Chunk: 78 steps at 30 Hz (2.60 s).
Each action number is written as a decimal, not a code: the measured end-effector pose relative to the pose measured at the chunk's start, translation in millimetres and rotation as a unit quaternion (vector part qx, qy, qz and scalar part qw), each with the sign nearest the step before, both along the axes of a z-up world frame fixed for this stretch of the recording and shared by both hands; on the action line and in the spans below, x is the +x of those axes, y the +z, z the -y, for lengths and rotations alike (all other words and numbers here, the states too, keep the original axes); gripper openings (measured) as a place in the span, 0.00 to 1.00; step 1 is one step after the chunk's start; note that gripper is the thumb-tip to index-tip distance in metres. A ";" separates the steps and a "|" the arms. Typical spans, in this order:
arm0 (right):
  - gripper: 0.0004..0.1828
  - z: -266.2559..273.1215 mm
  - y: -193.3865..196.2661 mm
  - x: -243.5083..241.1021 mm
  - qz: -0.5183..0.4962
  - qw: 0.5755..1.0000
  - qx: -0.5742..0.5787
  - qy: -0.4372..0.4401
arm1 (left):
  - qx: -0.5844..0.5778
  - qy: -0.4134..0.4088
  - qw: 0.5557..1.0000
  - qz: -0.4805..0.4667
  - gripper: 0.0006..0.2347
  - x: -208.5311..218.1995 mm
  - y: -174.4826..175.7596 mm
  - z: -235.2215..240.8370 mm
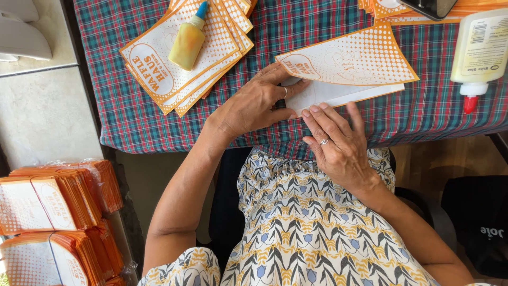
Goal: Assembling paper bags by applying glue to templates and folding them into shape.
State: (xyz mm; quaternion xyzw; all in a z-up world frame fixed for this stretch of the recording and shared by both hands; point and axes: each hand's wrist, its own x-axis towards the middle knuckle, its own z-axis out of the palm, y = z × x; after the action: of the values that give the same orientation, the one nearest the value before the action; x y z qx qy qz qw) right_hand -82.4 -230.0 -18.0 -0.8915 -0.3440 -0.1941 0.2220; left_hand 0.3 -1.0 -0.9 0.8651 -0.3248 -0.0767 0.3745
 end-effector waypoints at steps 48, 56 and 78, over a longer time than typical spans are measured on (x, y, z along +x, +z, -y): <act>0.43 94.9 -3.1 3.2 -0.039 0.967 -0.060 -0.246 | 0.006 -0.114 0.980 0.161 0.18 -3.7 -14.3 -6.3; 0.42 80.2 11.2 7.3 -0.034 0.959 -0.032 -0.280 | 0.008 -0.112 0.983 0.147 0.16 -3.8 -14.5 -6.2; 0.21 30.5 31.3 16.0 0.001 0.999 -0.044 0.001 | -0.082 -0.087 0.991 0.067 0.10 -2.3 -22.7 -9.1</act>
State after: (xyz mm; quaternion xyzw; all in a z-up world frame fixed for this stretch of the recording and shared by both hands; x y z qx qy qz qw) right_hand -66.5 -260.5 13.3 -0.8996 -0.3536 -0.1798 0.1825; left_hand -2.0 8.1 -23.6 0.8031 -0.4285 -0.0243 0.4134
